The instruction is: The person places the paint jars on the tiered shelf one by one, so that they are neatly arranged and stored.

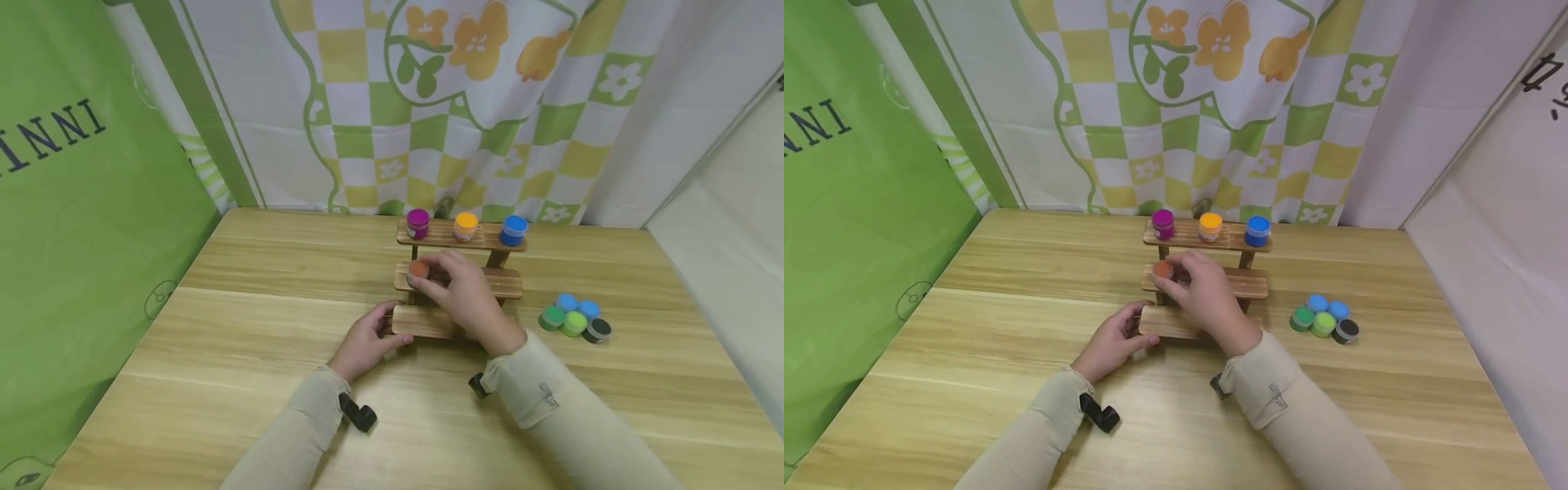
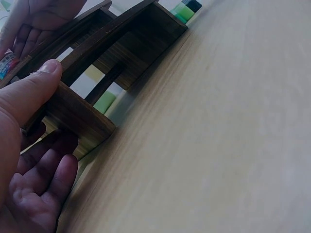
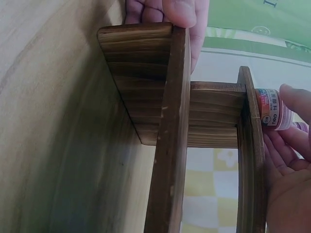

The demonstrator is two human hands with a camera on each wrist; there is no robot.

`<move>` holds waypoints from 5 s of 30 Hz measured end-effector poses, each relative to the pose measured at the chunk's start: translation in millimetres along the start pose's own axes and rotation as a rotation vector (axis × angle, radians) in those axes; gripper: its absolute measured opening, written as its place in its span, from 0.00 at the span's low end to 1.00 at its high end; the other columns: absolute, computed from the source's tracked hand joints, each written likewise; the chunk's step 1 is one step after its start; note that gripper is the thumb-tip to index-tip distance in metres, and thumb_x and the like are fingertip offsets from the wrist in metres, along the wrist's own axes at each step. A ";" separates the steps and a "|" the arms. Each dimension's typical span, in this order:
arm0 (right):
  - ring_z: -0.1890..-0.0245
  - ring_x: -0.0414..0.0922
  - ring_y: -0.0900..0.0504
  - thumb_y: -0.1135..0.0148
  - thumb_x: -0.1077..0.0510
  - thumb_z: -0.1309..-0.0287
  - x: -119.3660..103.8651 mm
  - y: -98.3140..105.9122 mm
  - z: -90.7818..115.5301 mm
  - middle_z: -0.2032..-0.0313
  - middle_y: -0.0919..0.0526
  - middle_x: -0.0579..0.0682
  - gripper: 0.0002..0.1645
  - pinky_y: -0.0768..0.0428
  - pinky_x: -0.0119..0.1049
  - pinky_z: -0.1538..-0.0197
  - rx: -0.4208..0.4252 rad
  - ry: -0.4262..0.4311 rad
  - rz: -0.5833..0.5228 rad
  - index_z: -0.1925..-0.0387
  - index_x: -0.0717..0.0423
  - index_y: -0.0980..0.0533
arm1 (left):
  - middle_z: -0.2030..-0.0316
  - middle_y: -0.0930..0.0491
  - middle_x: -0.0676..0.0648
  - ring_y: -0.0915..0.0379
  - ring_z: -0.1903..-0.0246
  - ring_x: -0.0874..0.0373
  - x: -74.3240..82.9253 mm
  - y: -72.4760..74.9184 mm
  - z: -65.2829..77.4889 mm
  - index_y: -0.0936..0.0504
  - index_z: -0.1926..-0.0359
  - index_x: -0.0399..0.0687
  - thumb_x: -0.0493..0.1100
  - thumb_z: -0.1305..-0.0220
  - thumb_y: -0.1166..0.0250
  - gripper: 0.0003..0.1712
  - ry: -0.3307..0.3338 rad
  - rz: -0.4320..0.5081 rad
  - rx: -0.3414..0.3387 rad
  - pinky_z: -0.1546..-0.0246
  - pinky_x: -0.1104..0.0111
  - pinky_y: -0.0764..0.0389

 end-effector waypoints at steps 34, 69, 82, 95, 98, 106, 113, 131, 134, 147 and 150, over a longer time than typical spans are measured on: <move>0.49 0.54 0.18 0.35 0.62 0.34 37.3 48.0 61.9 0.48 0.20 0.60 0.22 0.26 0.17 0.48 0.164 -0.121 -0.188 0.41 0.65 0.24 | 0.43 0.20 0.43 0.21 0.47 0.51 0.5 -1.1 0.2 0.32 0.29 0.50 0.48 0.41 0.25 0.41 0.012 -0.027 0.011 0.48 0.62 0.19; 0.44 0.58 0.20 0.41 0.45 0.29 90.8 126.8 94.8 0.43 0.19 0.60 0.33 0.19 0.45 0.46 -0.339 -0.344 -0.006 0.34 0.64 0.30 | 0.41 0.21 0.42 0.23 0.43 0.49 2.1 -0.4 1.0 0.33 0.28 0.50 0.47 0.41 0.25 0.42 0.010 -0.018 0.018 0.44 0.62 0.20; 0.42 0.63 0.25 0.43 0.40 0.29 144.4 158.3 115.1 0.40 0.25 0.68 0.41 0.21 0.43 0.51 -0.310 -0.491 0.079 0.30 0.66 0.36 | 0.42 0.21 0.42 0.22 0.44 0.49 3.4 -0.3 2.1 0.33 0.29 0.49 0.46 0.41 0.25 0.41 0.001 -0.034 0.024 0.45 0.61 0.20; 0.42 0.68 0.29 0.44 0.31 0.33 175.4 171.3 131.3 0.38 0.28 0.71 0.49 0.26 0.64 0.51 -0.286 -0.615 0.090 0.27 0.62 0.39 | 0.43 0.20 0.44 0.21 0.46 0.51 4.2 0.3 1.9 0.32 0.29 0.50 0.46 0.41 0.25 0.41 0.007 -0.038 0.028 0.45 0.60 0.20; 0.42 0.69 0.29 0.44 0.32 0.33 181.7 172.6 133.4 0.37 0.30 0.71 0.48 0.29 0.66 0.51 -0.274 -0.600 0.123 0.28 0.63 0.38 | 0.43 0.20 0.44 0.21 0.46 0.51 4.5 0.3 1.9 0.32 0.29 0.49 0.46 0.41 0.25 0.41 0.005 -0.039 0.027 0.45 0.60 0.20; 0.48 0.49 0.21 0.38 0.36 0.35 198.6 167.0 140.7 0.37 0.26 0.65 0.45 0.20 0.50 0.52 -0.284 -0.592 0.042 0.30 0.61 0.35 | 0.43 0.20 0.44 0.21 0.46 0.51 3.6 0.0 1.5 0.32 0.29 0.50 0.46 0.41 0.25 0.41 0.010 -0.043 0.030 0.45 0.60 0.20; 0.57 0.34 0.23 0.35 0.37 0.37 206.8 164.4 145.7 0.42 0.22 0.61 0.45 0.21 0.32 0.58 -0.302 -0.619 0.010 0.31 0.62 0.34 | 0.43 0.21 0.43 0.22 0.44 0.50 1.7 0.0 0.1 0.32 0.29 0.49 0.46 0.41 0.25 0.41 0.016 -0.050 0.035 0.44 0.59 0.20; 0.48 0.57 0.23 0.39 0.34 0.35 205.4 172.8 145.7 0.42 0.24 0.67 0.46 0.24 0.56 0.51 -0.254 -0.651 0.033 0.31 0.64 0.33 | 0.43 0.21 0.42 0.21 0.45 0.50 3.1 -0.3 0.8 0.32 0.29 0.48 0.45 0.41 0.25 0.41 0.019 -0.048 0.033 0.45 0.60 0.20; 0.39 0.70 0.33 0.42 0.31 0.35 199.0 177.0 144.3 0.35 0.32 0.73 0.49 0.32 0.69 0.48 -0.235 -0.671 0.028 0.30 0.63 0.36 | 0.43 0.20 0.42 0.21 0.46 0.50 2.9 -0.1 0.8 0.32 0.29 0.48 0.46 0.40 0.25 0.40 0.014 -0.045 0.032 0.46 0.60 0.19; 0.46 0.46 0.28 0.41 0.32 0.35 163.3 179.8 128.0 0.46 0.21 0.46 0.41 0.26 0.43 0.51 0.027 -0.621 0.016 0.33 0.56 0.30 | 0.44 0.20 0.43 0.21 0.46 0.51 1.3 0.1 0.6 0.32 0.30 0.50 0.46 0.40 0.25 0.40 0.016 -0.046 0.035 0.47 0.60 0.19; 0.56 0.32 0.26 0.36 0.38 0.36 155.4 178.1 124.6 0.57 0.21 0.31 0.30 0.28 0.24 0.59 0.162 -0.607 -0.057 0.40 0.51 0.24 | 0.44 0.20 0.44 0.21 0.46 0.51 1.4 0.0 0.4 0.32 0.30 0.50 0.47 0.41 0.25 0.40 0.018 -0.048 0.035 0.47 0.60 0.19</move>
Point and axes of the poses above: each hand's wrist, its own z-axis away from the middle knuckle, its own y-axis out of the back of the hand, x = y × z, the point moved 4 cm from there along -z, towards the middle knuckle
